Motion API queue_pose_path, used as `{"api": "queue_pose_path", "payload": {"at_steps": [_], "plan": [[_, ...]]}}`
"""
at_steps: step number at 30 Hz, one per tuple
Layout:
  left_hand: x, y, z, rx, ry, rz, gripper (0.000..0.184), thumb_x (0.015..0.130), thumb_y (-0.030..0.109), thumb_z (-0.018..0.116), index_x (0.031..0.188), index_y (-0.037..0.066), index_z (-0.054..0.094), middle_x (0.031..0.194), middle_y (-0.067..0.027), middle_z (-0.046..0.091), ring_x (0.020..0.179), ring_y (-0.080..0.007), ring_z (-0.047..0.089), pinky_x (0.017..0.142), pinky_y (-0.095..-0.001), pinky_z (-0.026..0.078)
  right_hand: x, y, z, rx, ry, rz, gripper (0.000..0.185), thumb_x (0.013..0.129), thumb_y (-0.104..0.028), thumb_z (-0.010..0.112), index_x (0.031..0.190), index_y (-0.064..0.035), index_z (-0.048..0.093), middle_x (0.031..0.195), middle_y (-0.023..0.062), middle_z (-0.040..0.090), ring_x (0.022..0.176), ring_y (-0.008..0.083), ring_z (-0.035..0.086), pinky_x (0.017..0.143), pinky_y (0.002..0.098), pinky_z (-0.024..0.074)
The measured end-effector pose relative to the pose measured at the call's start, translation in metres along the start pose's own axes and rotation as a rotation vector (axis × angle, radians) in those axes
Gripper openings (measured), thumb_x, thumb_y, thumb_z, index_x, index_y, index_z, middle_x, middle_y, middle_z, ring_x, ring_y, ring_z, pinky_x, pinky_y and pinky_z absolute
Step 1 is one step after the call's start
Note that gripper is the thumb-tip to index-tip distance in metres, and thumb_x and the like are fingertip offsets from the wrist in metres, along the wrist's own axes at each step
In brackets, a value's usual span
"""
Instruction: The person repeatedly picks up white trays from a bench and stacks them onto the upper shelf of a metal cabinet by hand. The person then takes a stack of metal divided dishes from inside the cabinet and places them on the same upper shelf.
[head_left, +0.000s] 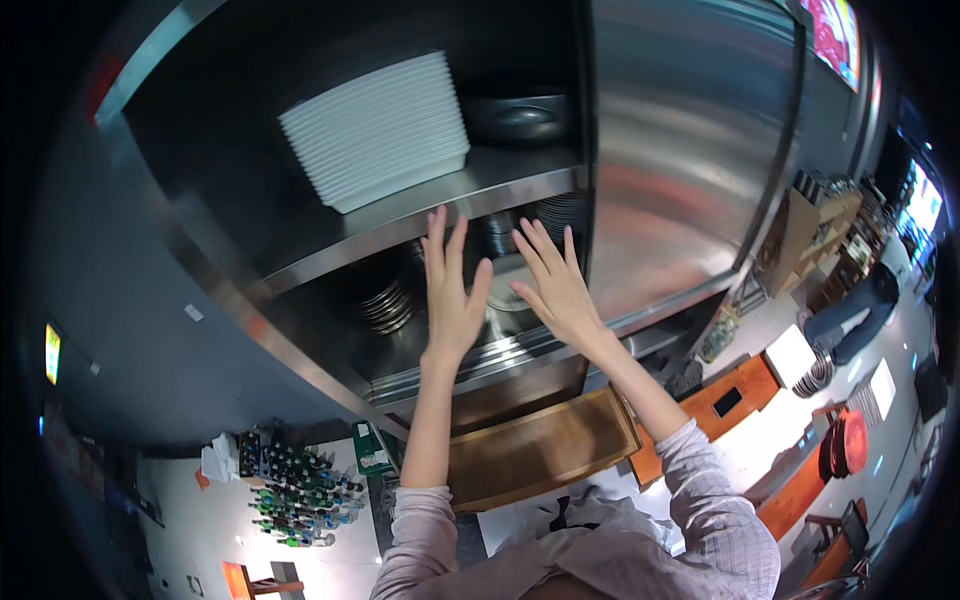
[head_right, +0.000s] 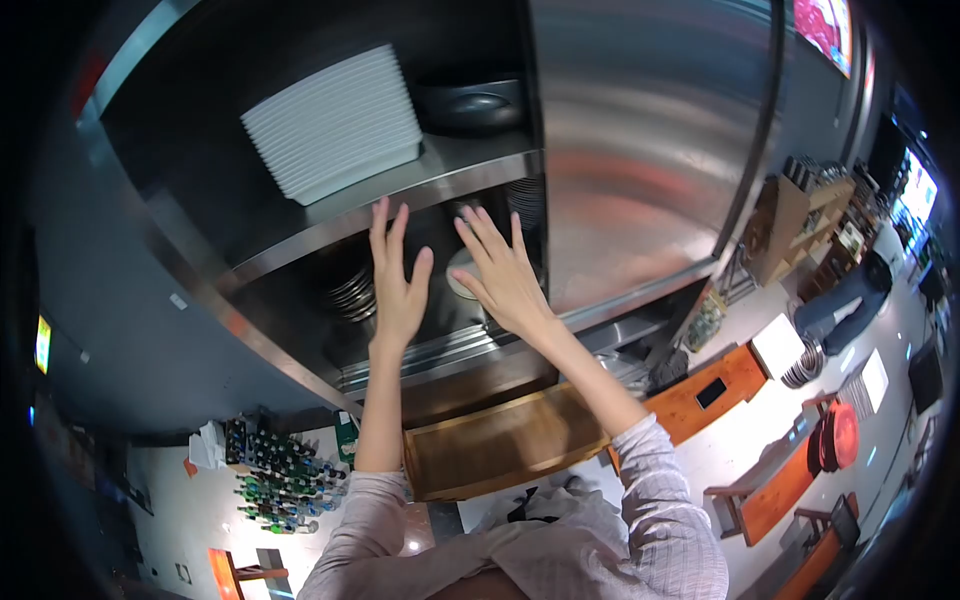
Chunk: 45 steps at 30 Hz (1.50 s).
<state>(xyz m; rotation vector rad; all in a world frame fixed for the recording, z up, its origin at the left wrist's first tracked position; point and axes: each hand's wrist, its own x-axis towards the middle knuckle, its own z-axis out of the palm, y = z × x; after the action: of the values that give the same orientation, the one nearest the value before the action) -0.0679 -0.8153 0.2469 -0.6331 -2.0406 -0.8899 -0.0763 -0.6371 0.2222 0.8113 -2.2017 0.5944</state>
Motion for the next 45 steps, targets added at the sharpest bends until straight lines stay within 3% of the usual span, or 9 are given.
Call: {"api": "queue_pose_path", "payload": {"at_steps": [2, 10, 17, 18, 20, 26, 33, 41, 45], "plan": [[-0.017, 0.008, 0.030, -0.093, -0.071, 0.001, 0.056, 0.095, 0.024, 0.052, 0.144, 0.004, 0.035, 0.155, -0.0187, 0.020, 0.145, -0.0375, 0.015, 0.116, -0.0516, 0.010, -0.036, 0.014, -0.002, 0.065, 0.010, 0.150, 0.066, 0.097, -0.037, 0.047, 0.148, -0.0005, 0.026, 0.154, 0.0163, 0.026, 0.145, 0.0300, 0.019, 0.117, 0.0525, 0.0055], [-0.049, 0.086, 0.145, -0.312, -0.329, 0.034, 0.055, 0.094, 0.020, 0.053, 0.144, 0.004, 0.035, 0.155, -0.0194, 0.020, 0.144, -0.0383, 0.018, 0.116, -0.0511, 0.013, -0.145, 0.068, -0.079, -0.043, 0.024, 0.383, 0.066, 0.098, -0.036, 0.046, 0.148, -0.0004, 0.023, 0.154, 0.0163, 0.024, 0.145, 0.0291, 0.018, 0.117, 0.0524, 0.0050], [-0.063, 0.188, 0.255, -0.361, -0.476, 0.068, 0.054, 0.095, 0.019, 0.052, 0.145, 0.006, 0.035, 0.154, -0.0191, 0.021, 0.144, -0.0363, 0.020, 0.117, -0.0512, 0.013, -0.236, 0.134, -0.173, -0.065, 0.110, 0.476, 0.063, 0.099, -0.034, 0.045, 0.147, 0.0018, 0.024, 0.154, 0.0189, 0.024, 0.145, 0.0309, 0.019, 0.117, 0.0515, 0.0036], [-0.066, 0.205, 0.273, -0.352, -0.496, 0.055, 0.053, 0.096, 0.020, 0.051, 0.144, 0.005, 0.036, 0.155, -0.0161, 0.020, 0.144, -0.0353, 0.019, 0.115, -0.0464, 0.021, -0.253, 0.145, -0.187, -0.063, 0.121, 0.484, 0.063, 0.099, -0.033, 0.045, 0.147, 0.0024, 0.025, 0.154, 0.0192, 0.025, 0.145, 0.0311, 0.019, 0.117, 0.0516, 0.0037], [-0.070, 0.238, 0.309, -0.423, -0.524, 0.050, 0.053, 0.096, 0.021, 0.051, 0.144, 0.005, 0.036, 0.155, -0.0163, 0.020, 0.144, -0.0353, 0.019, 0.115, -0.0460, 0.021, -0.287, 0.163, -0.216, -0.065, 0.134, 0.516, 0.061, 0.099, -0.031, 0.045, 0.146, 0.0031, 0.026, 0.153, 0.0194, 0.026, 0.144, 0.0315, 0.020, 0.117, 0.0524, 0.0051], [-0.099, 0.351, 0.424, -0.695, -0.686, 0.056, 0.052, 0.094, 0.014, 0.049, 0.143, 0.005, 0.036, 0.156, -0.0168, 0.018, 0.143, -0.0359, 0.020, 0.114, -0.0447, 0.023, -0.378, 0.213, -0.305, -0.281, 0.125, 0.690, 0.061, 0.099, -0.034, 0.045, 0.145, 0.0033, 0.028, 0.152, 0.0184, 0.028, 0.144, 0.0297, 0.022, 0.116, 0.0525, 0.0098], [-0.111, 0.452, 0.522, -0.884, -0.845, 0.127, 0.050, 0.097, 0.019, 0.049, 0.142, 0.002, 0.037, 0.154, -0.0163, 0.021, 0.143, -0.0344, 0.021, 0.115, -0.0430, 0.021, -0.475, 0.260, -0.391, -0.501, 0.193, 0.901, 0.065, 0.100, -0.040, 0.042, 0.145, 0.0043, 0.026, 0.152, 0.0189, 0.028, 0.144, 0.0309, 0.022, 0.116, 0.0551, 0.0087], [-0.115, 0.498, 0.655, -1.001, -0.933, 0.060, 0.052, 0.099, 0.029, 0.046, 0.142, 0.001, 0.035, 0.153, -0.0156, 0.020, 0.142, -0.0333, 0.022, 0.114, -0.0433, 0.024, -0.540, 0.358, -0.435, -0.504, 0.167, 1.058, 0.060, 0.101, -0.033, 0.043, 0.147, 0.0000, 0.024, 0.153, 0.0173, 0.025, 0.144, 0.0308, 0.019, 0.116, 0.0535, 0.0083], [-0.109, 0.496, 0.726, -0.977, -0.922, -0.018, 0.046, 0.097, 0.018, 0.049, 0.137, -0.002, 0.039, 0.149, -0.0163, 0.026, 0.140, -0.0321, 0.027, 0.113, -0.0432, 0.027, -0.551, 0.426, -0.442, -0.515, 0.130, 1.067, 0.060, 0.101, -0.036, 0.043, 0.145, 0.0026, 0.028, 0.151, 0.0182, 0.029, 0.142, 0.0307, 0.025, 0.116, 0.0530, 0.0142]]}}
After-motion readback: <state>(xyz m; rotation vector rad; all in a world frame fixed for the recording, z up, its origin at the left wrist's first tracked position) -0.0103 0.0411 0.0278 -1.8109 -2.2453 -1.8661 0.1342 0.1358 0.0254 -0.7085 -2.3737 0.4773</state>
